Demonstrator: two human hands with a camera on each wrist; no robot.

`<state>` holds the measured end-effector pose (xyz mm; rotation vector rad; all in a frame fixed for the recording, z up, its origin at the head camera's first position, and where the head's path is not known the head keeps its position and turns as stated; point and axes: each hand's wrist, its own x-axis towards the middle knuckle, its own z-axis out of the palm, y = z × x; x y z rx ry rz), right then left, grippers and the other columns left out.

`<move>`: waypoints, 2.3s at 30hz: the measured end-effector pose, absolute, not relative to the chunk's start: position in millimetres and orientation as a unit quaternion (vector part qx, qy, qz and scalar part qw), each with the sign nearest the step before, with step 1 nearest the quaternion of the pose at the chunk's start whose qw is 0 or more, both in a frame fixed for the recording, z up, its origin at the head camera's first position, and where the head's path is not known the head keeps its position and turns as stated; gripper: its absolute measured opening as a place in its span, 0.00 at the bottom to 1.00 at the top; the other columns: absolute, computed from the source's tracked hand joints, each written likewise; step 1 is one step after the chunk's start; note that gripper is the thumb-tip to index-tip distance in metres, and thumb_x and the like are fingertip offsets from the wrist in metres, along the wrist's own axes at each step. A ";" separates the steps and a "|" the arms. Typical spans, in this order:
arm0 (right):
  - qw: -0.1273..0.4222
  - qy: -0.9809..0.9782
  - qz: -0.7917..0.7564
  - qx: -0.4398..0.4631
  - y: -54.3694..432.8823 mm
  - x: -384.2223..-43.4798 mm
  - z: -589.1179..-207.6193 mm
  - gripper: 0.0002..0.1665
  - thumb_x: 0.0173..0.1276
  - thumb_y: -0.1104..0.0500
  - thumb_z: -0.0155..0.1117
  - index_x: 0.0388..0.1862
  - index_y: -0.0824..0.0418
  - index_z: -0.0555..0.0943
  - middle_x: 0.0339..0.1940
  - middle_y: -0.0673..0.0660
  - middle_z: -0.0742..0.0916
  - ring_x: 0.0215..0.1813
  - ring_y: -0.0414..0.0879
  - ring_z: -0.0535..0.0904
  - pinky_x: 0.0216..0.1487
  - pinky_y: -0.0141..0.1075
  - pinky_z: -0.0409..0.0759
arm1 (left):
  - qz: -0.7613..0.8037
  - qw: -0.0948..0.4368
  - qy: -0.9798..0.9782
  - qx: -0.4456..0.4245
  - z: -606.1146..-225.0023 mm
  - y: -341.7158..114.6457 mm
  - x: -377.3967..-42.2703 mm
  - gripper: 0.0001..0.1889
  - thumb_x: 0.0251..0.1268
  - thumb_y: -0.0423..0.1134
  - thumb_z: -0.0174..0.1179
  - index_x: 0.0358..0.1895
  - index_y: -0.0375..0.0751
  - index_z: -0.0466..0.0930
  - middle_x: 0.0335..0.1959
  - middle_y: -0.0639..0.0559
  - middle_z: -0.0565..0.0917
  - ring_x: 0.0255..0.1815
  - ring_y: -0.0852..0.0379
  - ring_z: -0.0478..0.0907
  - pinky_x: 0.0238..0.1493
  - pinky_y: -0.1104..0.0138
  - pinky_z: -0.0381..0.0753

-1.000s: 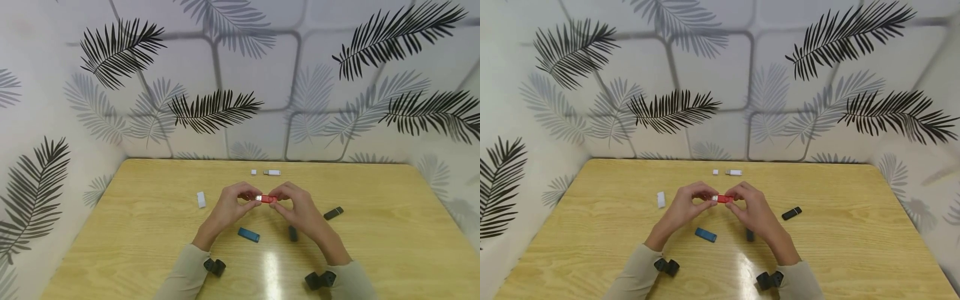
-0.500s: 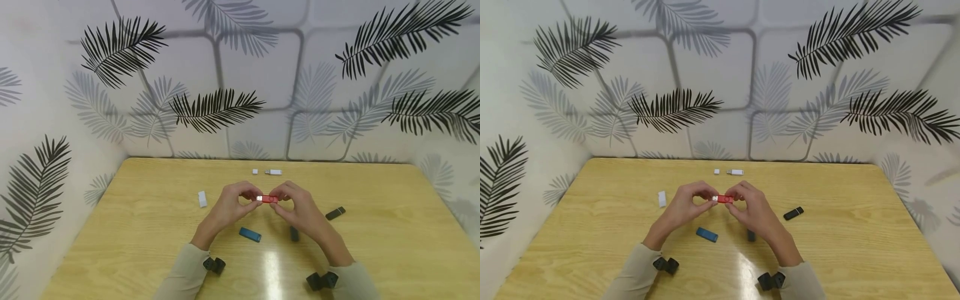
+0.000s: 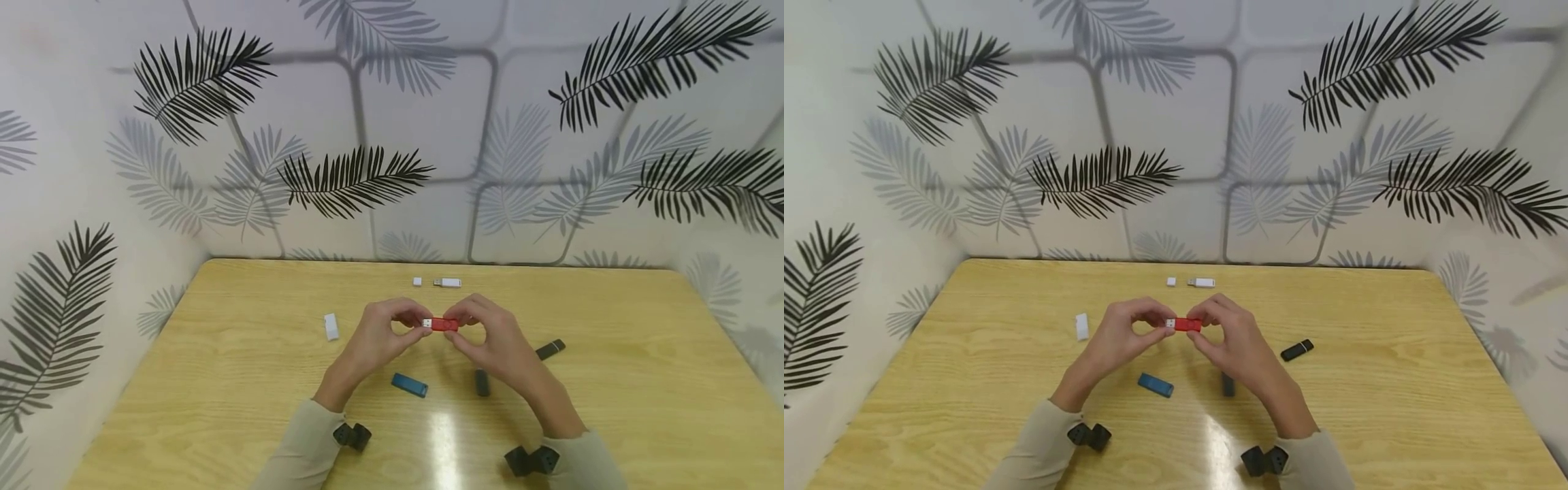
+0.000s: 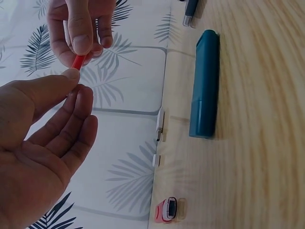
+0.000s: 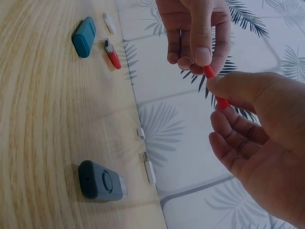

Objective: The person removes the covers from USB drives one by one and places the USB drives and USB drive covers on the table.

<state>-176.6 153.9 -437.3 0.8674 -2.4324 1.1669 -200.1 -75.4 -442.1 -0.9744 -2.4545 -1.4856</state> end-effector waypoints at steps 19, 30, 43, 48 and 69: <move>0.166 -0.849 0.386 0.320 158.1 -174.8 -426.7 0.17 0.58 0.69 0.80 0.44 0.57 0.86 0.42 0.46 0.85 0.42 0.41 0.82 0.45 0.37 0.85 | -0.498 0.060 -0.803 -0.321 -431.5 -73.1 -194.6 0.08 0.64 0.33 0.73 0.45 0.41 0.89 0.38 0.52 0.90 0.37 0.64 0.84 0.44 0.62 0.86; 0.166 -0.846 0.387 0.327 162.3 -173.6 -422.7 0.17 0.60 0.70 0.78 0.44 0.56 0.85 0.42 0.46 0.85 0.42 0.40 0.83 0.46 0.38 0.85 | -0.513 0.046 -0.792 -0.327 -430.1 -73.0 -194.3 0.07 0.65 0.33 0.72 0.45 0.42 0.89 0.39 0.53 0.89 0.37 0.64 0.84 0.43 0.65 0.86; 0.153 -0.849 0.391 0.320 163.2 -171.4 -419.8 0.15 0.61 0.68 0.78 0.44 0.55 0.85 0.42 0.44 0.84 0.43 0.39 0.82 0.47 0.38 0.84 | -0.508 0.044 -0.796 -0.327 -427.4 -73.5 -192.9 0.07 0.64 0.32 0.72 0.44 0.41 0.89 0.38 0.56 0.89 0.36 0.64 0.84 0.44 0.67 0.85; 0.154 -0.847 0.391 0.326 163.8 -172.5 -420.5 0.15 0.61 0.68 0.77 0.44 0.55 0.85 0.42 0.45 0.84 0.43 0.39 0.82 0.47 0.38 0.84 | -0.510 0.038 -0.795 -0.327 -427.1 -74.6 -192.6 0.07 0.64 0.33 0.72 0.44 0.42 0.89 0.38 0.57 0.89 0.37 0.64 0.84 0.44 0.66 0.85; 0.155 -0.827 0.405 0.359 168.3 -174.1 -414.7 0.15 0.62 0.67 0.78 0.45 0.56 0.87 0.43 0.45 0.86 0.44 0.38 0.82 0.47 0.31 0.81 | -0.517 0.030 -0.792 -0.323 -421.2 -76.2 -190.3 0.08 0.63 0.32 0.73 0.44 0.41 0.90 0.38 0.55 0.89 0.37 0.63 0.84 0.45 0.65 0.85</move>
